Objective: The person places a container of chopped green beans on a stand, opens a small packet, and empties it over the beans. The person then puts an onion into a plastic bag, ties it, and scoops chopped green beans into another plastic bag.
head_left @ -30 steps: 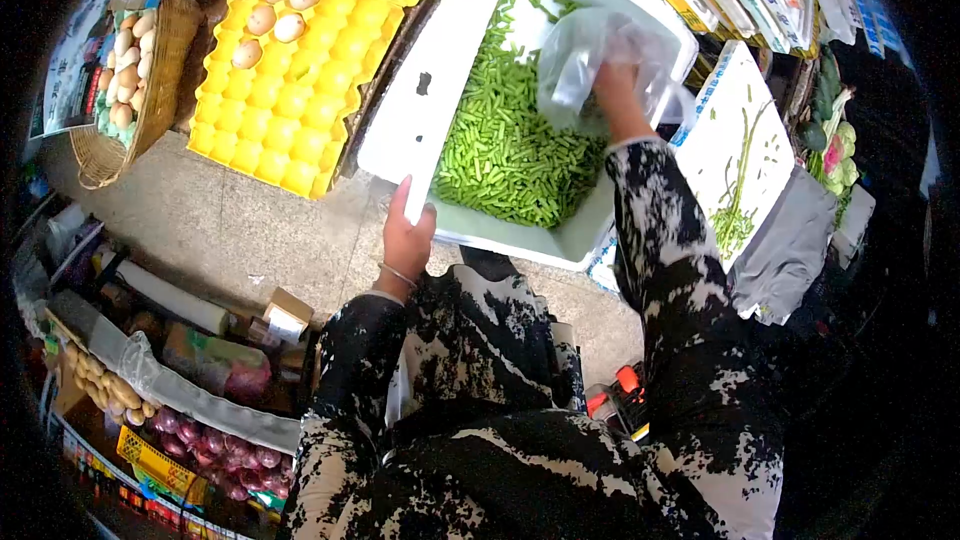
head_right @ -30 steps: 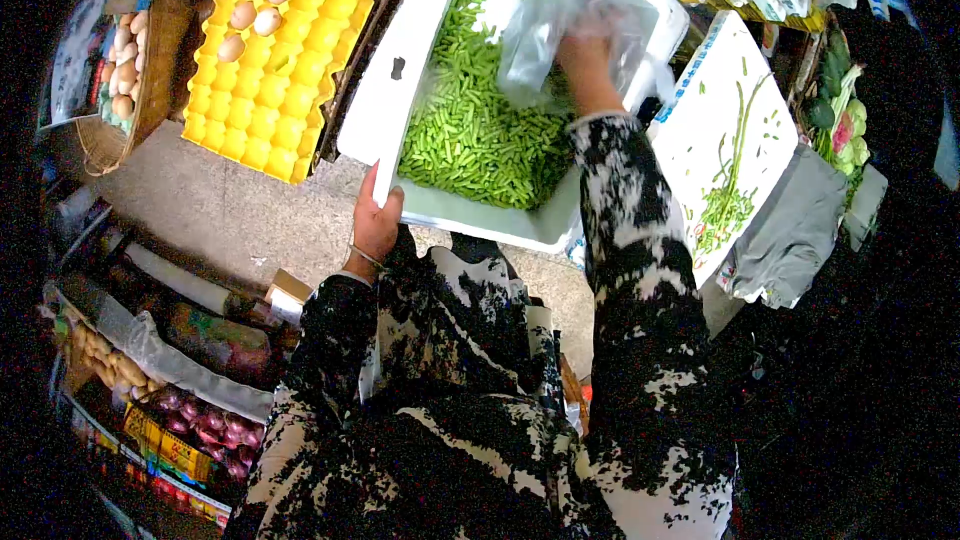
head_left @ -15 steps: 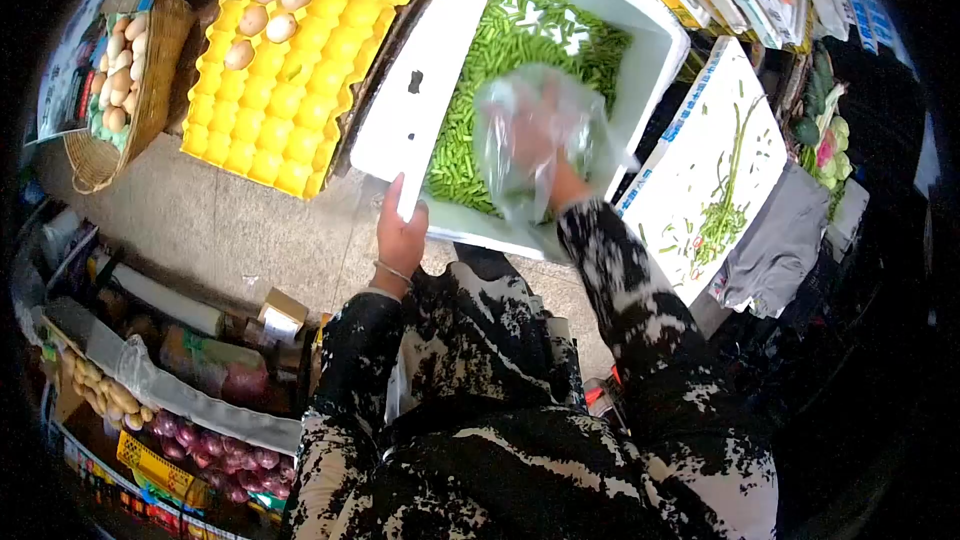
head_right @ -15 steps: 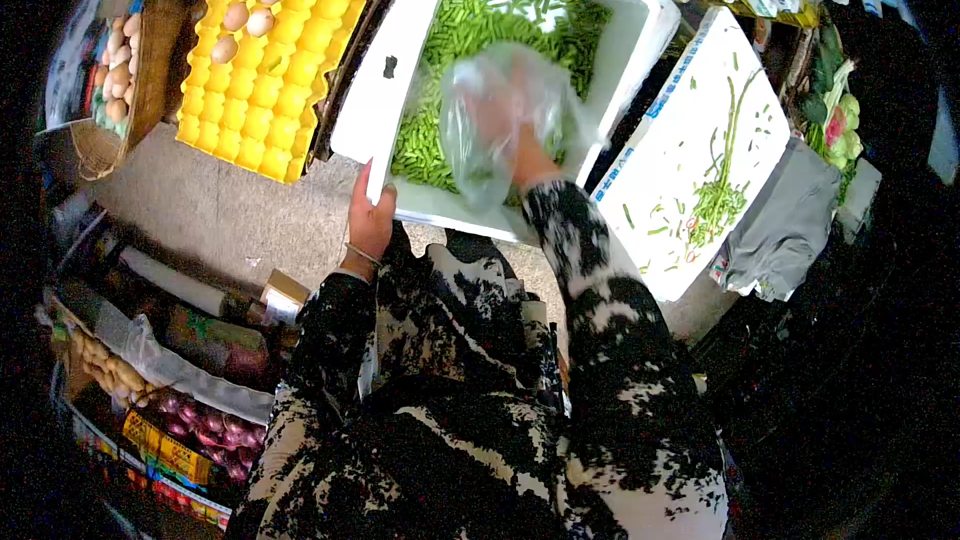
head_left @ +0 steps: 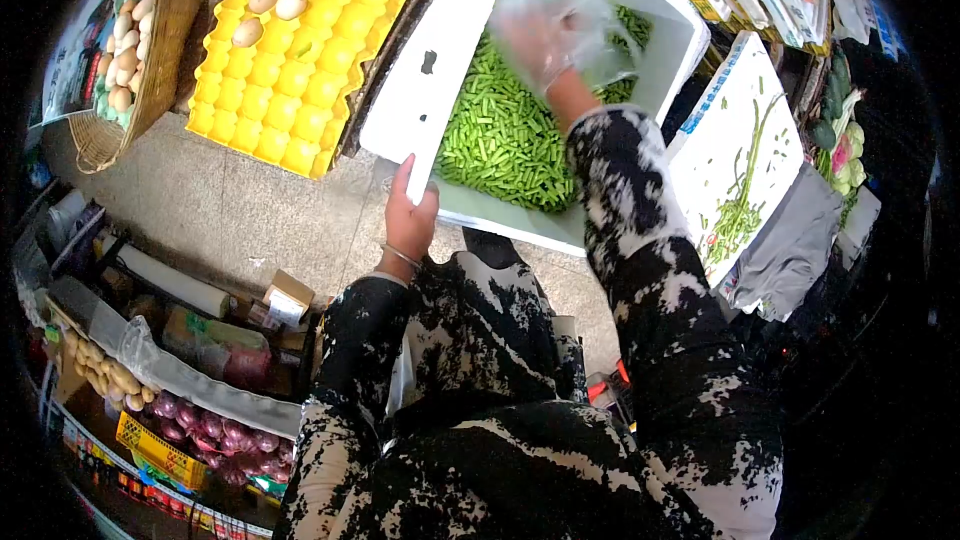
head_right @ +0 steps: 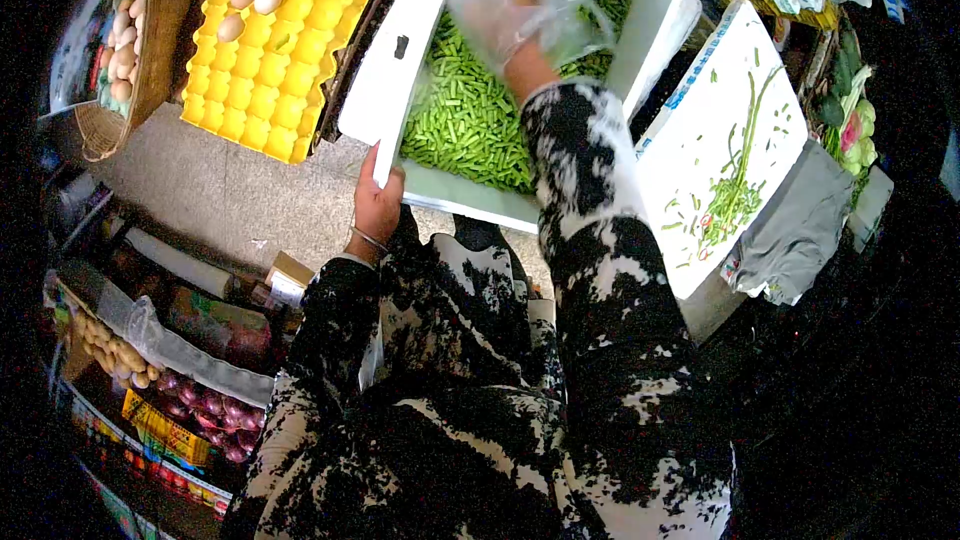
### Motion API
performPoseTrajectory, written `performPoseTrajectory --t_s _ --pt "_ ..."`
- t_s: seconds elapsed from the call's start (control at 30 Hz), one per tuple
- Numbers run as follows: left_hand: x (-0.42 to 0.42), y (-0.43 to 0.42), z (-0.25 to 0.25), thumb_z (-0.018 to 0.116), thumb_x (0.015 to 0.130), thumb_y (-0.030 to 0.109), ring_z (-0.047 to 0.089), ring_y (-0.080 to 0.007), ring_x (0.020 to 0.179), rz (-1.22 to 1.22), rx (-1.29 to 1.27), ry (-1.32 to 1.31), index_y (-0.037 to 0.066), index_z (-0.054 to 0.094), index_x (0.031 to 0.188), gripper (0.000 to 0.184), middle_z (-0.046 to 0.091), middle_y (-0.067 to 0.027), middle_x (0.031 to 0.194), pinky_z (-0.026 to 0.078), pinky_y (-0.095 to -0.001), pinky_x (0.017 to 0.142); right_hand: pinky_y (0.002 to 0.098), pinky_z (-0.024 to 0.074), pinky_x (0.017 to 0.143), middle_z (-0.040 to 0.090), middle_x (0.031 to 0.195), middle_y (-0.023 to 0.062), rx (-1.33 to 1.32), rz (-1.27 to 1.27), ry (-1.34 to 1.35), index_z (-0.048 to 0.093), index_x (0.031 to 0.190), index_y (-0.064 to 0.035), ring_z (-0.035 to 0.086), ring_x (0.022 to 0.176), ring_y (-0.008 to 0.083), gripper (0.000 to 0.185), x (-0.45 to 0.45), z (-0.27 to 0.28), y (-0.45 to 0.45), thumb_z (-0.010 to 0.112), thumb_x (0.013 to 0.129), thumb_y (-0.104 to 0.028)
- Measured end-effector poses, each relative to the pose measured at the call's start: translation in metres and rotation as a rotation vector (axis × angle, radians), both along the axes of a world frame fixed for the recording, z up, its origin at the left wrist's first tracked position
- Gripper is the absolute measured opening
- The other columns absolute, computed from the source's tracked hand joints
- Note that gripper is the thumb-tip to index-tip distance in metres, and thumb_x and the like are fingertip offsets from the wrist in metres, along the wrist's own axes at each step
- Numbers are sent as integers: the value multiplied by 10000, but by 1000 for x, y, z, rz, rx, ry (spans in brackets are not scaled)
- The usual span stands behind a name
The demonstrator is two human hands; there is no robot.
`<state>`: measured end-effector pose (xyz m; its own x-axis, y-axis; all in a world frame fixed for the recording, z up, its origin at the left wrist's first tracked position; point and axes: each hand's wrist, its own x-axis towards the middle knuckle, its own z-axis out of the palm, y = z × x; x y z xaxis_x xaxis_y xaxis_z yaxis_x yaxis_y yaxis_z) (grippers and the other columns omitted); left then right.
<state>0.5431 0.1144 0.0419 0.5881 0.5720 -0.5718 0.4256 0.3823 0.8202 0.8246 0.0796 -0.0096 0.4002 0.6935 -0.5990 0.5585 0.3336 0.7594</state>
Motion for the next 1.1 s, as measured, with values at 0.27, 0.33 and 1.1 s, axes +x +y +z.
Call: performPoseTrajectory --t_s 0.27,0.33,1.1 --pt "0 2 3 465 772 57 461 -221 1000 -89 85 5 -75 351 1191 454 467 -174 1103 357 -280 865 374 348 908 468 1128 193 1264 -931 940 389 1205 -50 416 1077 285 512 -64 88 -39 513 803 -340" --pt "1 3 5 474 784 71 446 -229 1028 -98 88 -12 -76 340 1199 460 456 -177 1123 341 -286 886 351 383 871 471 1123 177 1191 -987 842 353 1224 -59 453 1022 279 535 -35 59 -54 521 794 -329" --pt "-3 1 1 483 760 90 483 -227 979 -56 40 51 -52 359 1198 477 496 -165 1084 378 -289 843 349 364 927 444 1192 154 1232 -1755 1809 299 1277 -122 475 1060 235 554 -5 32 -21 503 815 -352"
